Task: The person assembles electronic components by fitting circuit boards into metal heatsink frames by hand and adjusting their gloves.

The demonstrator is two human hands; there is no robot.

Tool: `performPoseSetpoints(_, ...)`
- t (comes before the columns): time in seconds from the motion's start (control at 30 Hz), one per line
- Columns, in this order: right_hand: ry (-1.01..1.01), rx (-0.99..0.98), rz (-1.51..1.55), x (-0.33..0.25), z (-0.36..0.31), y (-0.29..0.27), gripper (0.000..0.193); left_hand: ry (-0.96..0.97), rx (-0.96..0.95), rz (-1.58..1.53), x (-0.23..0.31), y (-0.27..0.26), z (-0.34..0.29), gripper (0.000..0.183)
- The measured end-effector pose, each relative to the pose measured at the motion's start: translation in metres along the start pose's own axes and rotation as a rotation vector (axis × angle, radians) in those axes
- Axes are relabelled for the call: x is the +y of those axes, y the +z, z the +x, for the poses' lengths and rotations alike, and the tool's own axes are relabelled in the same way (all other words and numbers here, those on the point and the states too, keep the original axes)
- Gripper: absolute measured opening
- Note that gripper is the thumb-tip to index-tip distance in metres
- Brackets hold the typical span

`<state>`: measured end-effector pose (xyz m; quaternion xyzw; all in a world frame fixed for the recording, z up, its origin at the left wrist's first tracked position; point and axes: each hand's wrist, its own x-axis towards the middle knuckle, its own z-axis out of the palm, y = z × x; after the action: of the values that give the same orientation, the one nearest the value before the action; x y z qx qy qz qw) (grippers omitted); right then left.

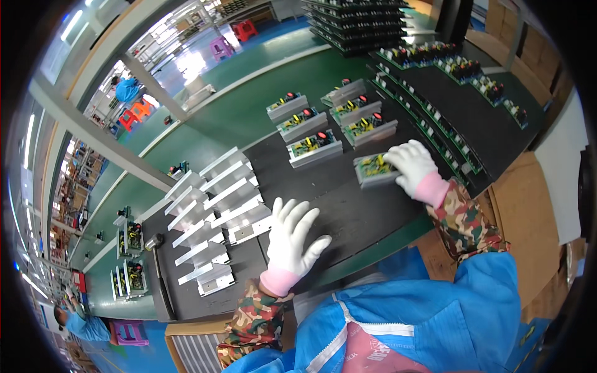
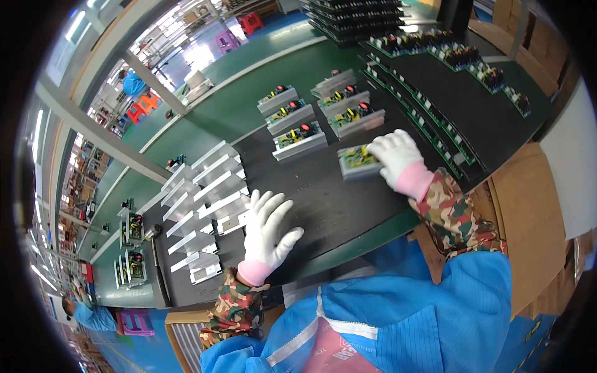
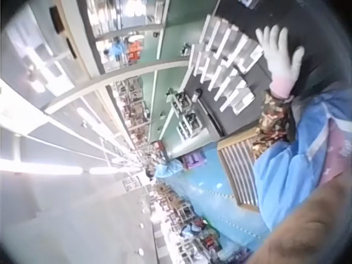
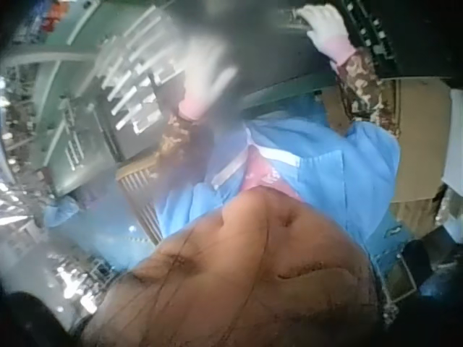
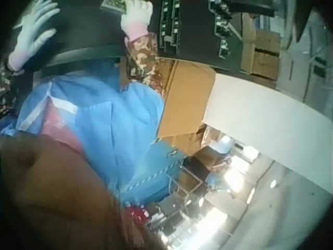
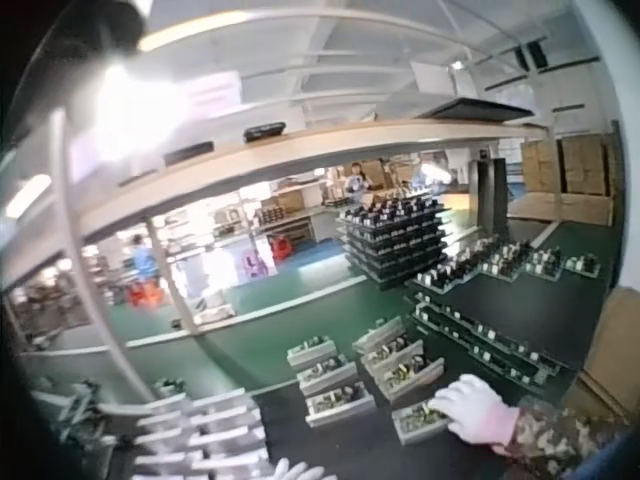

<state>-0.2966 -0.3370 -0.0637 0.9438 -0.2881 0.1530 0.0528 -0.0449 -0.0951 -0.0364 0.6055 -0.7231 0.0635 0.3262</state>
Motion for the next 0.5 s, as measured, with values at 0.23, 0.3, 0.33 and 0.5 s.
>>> performPoseSetpoints(0.23,-0.006,0.269,0.519,-0.035,0.018,-0.042,0.062,-0.181,0.14,-0.456,0.001,0.008,0.001,0.071)
performPoseSetpoints(0.3,-0.046,0.142,1.297,-0.083,0.01,-0.05,0.053,-0.347,0.18,-0.982,0.007,0.017,0.01,0.087)
performPoseSetpoints(0.33,-0.083,0.067,1.669,-0.105,0.01,-0.05,0.05,-0.387,0.214,-1.16,0.009,0.022,0.016,0.094)
performPoseSetpoints(0.5,-0.227,-0.187,2.448,-0.181,0.018,-0.028,0.054,-0.416,0.373,-1.261,0.011,0.029,0.021,0.074)
